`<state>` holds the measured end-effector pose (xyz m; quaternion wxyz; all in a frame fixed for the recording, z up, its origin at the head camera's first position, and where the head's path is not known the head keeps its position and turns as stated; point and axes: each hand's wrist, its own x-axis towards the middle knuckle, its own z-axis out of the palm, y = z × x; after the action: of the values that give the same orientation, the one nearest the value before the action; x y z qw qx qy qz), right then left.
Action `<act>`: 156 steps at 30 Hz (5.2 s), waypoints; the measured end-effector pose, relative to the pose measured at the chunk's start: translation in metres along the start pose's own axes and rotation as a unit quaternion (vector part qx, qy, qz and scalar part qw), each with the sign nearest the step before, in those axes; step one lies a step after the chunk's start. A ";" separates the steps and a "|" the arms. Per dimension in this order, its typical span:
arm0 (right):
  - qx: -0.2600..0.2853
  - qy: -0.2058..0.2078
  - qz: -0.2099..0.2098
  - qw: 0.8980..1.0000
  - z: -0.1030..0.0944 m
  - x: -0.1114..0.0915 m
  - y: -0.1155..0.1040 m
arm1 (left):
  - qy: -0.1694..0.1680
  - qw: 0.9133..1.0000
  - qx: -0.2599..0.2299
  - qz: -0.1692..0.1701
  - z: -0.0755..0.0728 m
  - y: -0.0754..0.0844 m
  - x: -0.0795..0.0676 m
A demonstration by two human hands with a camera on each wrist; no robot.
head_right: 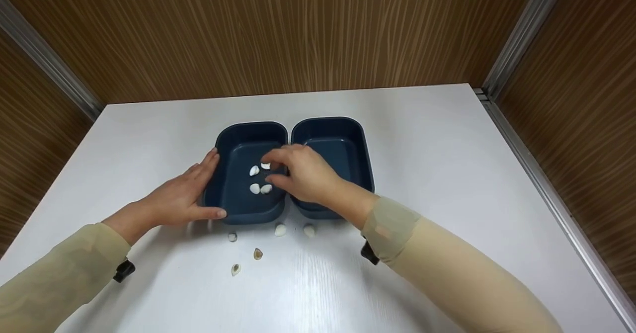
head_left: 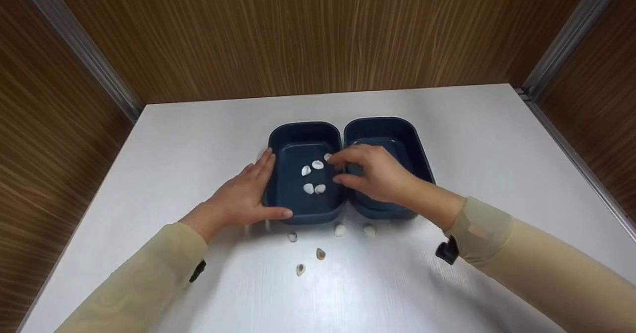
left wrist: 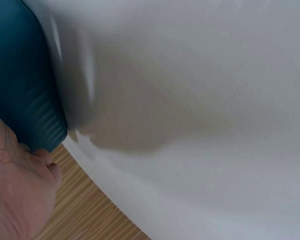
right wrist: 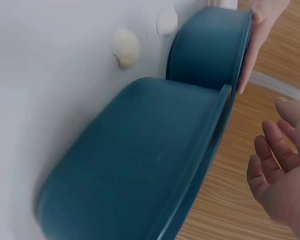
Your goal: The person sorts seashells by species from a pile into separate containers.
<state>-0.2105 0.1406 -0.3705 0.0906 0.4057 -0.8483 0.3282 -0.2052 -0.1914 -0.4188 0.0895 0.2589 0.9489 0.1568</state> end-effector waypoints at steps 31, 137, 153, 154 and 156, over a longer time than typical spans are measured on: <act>0.049 -0.021 -0.040 0.998 -0.018 -0.104 -0.015 | 0.000 1.000 -0.001 -0.001 0.000 0.002 0.000; 0.015 -0.106 -0.026 0.994 0.025 -0.132 0.002 | -0.001 1.000 0.005 0.000 -0.002 0.003 -0.002; 0.051 -0.126 -0.022 0.990 0.018 -0.127 -0.004 | -0.002 1.000 0.002 -0.002 -0.001 0.002 -0.001; 0.052 -0.125 -0.023 0.990 0.017 -0.126 -0.005 | -0.002 1.000 0.003 -0.002 -0.001 0.002 -0.001; 0.057 -0.125 -0.022 0.990 0.013 -0.123 -0.007 | -0.003 1.000 0.003 -0.002 -0.001 0.002 -0.001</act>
<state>-0.1233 0.2060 -0.4284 -0.0320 0.4663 -0.8240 0.3203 -0.2042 -0.1907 -0.4170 0.0914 0.2581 0.9495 0.1533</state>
